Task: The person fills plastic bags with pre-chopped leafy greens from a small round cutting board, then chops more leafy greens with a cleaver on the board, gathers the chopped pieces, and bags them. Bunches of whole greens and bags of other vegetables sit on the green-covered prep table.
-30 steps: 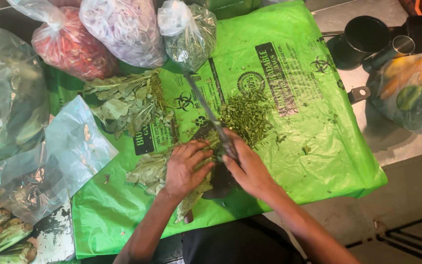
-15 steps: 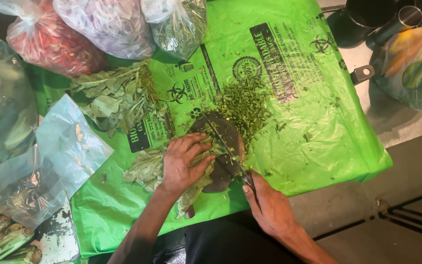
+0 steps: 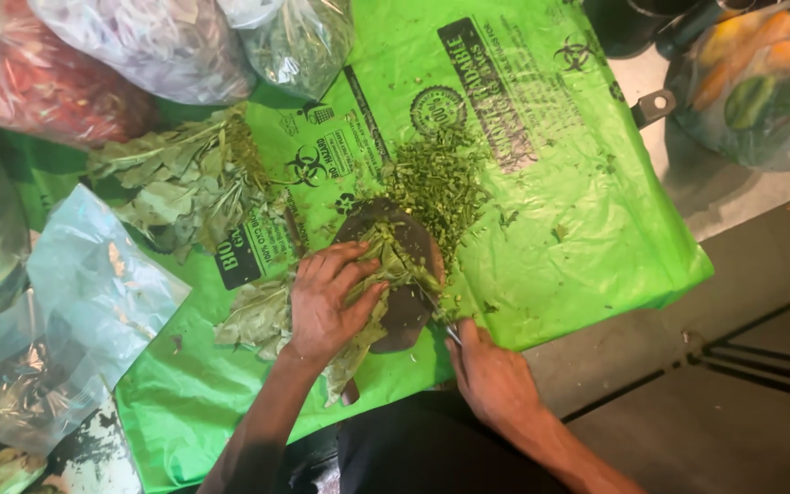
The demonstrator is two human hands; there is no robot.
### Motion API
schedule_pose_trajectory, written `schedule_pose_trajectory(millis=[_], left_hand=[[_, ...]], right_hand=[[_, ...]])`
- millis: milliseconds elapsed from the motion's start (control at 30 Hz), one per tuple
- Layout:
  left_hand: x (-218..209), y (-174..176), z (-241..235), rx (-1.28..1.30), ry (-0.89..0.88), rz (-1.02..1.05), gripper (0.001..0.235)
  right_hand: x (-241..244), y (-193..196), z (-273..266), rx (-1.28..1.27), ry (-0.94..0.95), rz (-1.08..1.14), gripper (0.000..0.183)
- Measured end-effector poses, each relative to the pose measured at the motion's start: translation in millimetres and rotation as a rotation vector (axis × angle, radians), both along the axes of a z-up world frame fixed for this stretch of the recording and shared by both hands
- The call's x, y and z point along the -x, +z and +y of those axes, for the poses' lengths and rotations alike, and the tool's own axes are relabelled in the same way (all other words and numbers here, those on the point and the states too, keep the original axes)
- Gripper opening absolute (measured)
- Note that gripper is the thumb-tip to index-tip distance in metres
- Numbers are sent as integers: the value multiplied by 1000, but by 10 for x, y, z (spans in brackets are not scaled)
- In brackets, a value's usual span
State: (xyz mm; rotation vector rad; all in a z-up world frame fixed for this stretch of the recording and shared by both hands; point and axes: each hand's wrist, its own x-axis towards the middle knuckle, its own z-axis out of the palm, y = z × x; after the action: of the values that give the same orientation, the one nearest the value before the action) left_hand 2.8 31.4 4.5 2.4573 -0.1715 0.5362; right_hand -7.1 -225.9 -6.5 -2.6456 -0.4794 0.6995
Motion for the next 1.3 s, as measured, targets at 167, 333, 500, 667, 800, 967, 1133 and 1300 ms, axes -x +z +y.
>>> schedule_pose_trajectory(millis=[167,333,500,667,800,967,1133,1300], left_hand=[[27,-60,3,4,11,-10,28],[34,-72,-8,0,8,-5,29],[31,-52,-34,-26,25,-1,30],[53,-78,-41,-44,34,2,30],[42,-121,-29,-62,36,23,32],[69,-25,-16,-68,20,65,35],[63,-22,-39,-68,-7,71,38],[58,-44,-5,-92,-3,67,40]], right_hand=[[67,96,-164,-26,-53,46,28],[-8,209,-95,-184,-102,-2,30],[-7,-43,1,-399,-153,-3,27],[-65,164,381,-698,-455,352,28],[-4,171,600,-944,-532,594,37],[66,116,756,-992,-582,598,37],[34,95,613,-1088,-626,689,37],[74,244,174,-428,-186,-164,39]])
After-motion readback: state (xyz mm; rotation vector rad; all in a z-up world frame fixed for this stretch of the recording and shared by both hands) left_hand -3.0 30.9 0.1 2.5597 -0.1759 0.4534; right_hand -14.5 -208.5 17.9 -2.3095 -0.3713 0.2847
